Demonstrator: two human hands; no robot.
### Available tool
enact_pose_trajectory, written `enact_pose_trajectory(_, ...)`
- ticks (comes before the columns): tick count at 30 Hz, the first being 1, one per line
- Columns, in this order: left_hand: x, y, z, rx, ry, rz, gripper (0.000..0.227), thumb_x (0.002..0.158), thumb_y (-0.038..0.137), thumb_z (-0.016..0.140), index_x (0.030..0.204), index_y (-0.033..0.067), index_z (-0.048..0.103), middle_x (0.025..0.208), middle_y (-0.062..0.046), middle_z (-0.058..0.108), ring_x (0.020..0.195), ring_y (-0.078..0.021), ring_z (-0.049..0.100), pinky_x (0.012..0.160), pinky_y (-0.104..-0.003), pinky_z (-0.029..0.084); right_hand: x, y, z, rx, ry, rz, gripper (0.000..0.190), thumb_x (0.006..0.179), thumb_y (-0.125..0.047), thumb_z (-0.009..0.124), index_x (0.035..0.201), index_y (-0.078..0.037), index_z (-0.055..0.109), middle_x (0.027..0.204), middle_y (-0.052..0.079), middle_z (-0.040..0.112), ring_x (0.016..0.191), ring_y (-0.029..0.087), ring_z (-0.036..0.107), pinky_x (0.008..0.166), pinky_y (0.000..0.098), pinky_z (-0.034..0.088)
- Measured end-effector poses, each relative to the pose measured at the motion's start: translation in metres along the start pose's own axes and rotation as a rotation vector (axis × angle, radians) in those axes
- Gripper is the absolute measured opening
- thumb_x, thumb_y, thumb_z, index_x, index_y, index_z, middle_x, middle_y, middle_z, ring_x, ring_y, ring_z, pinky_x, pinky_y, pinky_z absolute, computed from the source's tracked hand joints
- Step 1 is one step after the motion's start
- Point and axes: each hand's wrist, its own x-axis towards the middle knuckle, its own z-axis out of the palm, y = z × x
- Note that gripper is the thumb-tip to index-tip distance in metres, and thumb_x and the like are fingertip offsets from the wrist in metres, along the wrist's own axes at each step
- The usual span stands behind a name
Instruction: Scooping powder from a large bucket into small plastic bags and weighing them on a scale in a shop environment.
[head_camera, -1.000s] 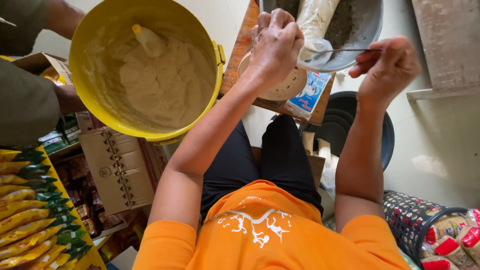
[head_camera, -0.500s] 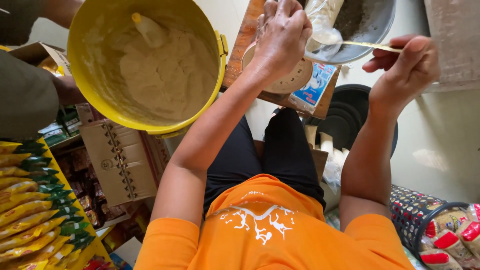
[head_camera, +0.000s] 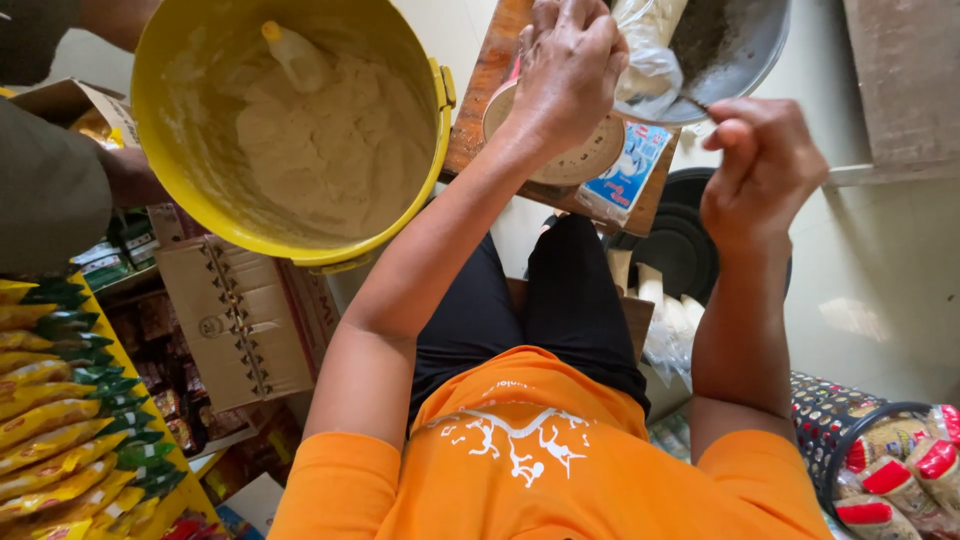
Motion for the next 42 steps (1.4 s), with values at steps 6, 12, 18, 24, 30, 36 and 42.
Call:
enact_pose_trajectory(6,0.002,-0.002,0.002,-0.036,0.023,-0.003,0.014,0.087,0.021,0.053,0.076,0.0129,0.056,0.096,-0.007,0.053,0.093,-0.0284,0.045,0.074,-0.046,0.037,-0.004,0.000,0.000,0.014,0.094,0.081,0.040,0.112,-0.021,0.039,0.100,0.013,0.056,0.093,0.026,0.055,0.059,0.030,0.060,0.053,0.0324,0.043)
enact_pose_trajectory(12,0.000,-0.004,0.004,-0.032,0.019,0.001,0.012,0.086,0.020,0.055,0.077,0.0130,0.056,0.097,-0.008,0.052,0.093,-0.0282,0.044,0.072,-0.045,0.037,-0.009,0.000,-0.001,0.040,0.123,0.119,0.042,0.112,-0.024,0.039,0.099,0.013,0.054,0.087,0.024,0.053,0.059,0.030,0.060,0.052,0.0320,0.040)
enact_pose_trajectory(18,0.000,-0.008,0.006,-0.030,0.094,0.063,0.012,0.084,0.022,0.057,0.076,0.0124,0.054,0.096,-0.006,0.052,0.091,-0.0277,0.041,0.067,-0.041,0.036,-0.020,0.008,-0.012,0.007,0.351,0.297,0.038,0.110,-0.025,0.035,0.097,0.007,0.050,0.078,0.021,0.055,0.052,0.029,0.061,0.046,0.0297,0.035)
enact_pose_trajectory(24,-0.010,-0.031,-0.020,-0.151,0.224,0.109,0.028,0.080,0.018,0.073,0.104,0.0110,0.060,0.110,-0.010,0.060,0.098,-0.0316,0.056,0.077,-0.041,0.042,-0.046,0.033,-0.037,0.262,0.683,0.766,0.051,0.085,-0.055,0.054,0.088,-0.004,0.059,0.063,0.015,0.057,0.046,0.023,0.058,0.041,0.0281,0.045)
enact_pose_trajectory(30,-0.048,-0.079,-0.074,-0.152,0.326,-0.073,0.020,0.082,0.020,0.065,0.101,0.0128,0.062,0.107,-0.008,0.055,0.100,-0.0271,0.046,0.084,-0.039,0.038,-0.068,0.052,-0.059,0.578,0.912,1.002,0.023,0.079,-0.028,0.052,0.085,-0.007,0.060,0.059,0.011,0.049,0.041,0.019,0.042,0.040,0.0309,0.029)
enact_pose_trajectory(36,-0.066,-0.074,-0.088,-0.125,0.299,-0.014,0.020,0.082,0.016,0.068,0.101,0.0120,0.065,0.107,-0.010,0.047,0.103,-0.0270,0.042,0.090,-0.040,0.036,-0.085,0.070,-0.061,0.605,0.877,0.952,0.040,0.077,-0.037,0.049,0.086,-0.001,0.067,0.053,0.011,0.050,0.041,0.020,0.044,0.044,0.0287,0.032)
enact_pose_trajectory(42,-0.041,-0.014,-0.046,-0.095,0.022,0.384,0.035,0.073,0.003,0.079,0.089,0.0343,0.073,0.132,-0.006,0.041,0.124,-0.0350,0.036,0.100,-0.051,0.029,-0.094,0.074,-0.069,0.526,0.929,0.860,0.049,0.075,-0.046,0.050,0.067,0.000,0.062,0.050,0.008,0.047,0.041,0.016,0.041,0.046,0.0273,0.034)
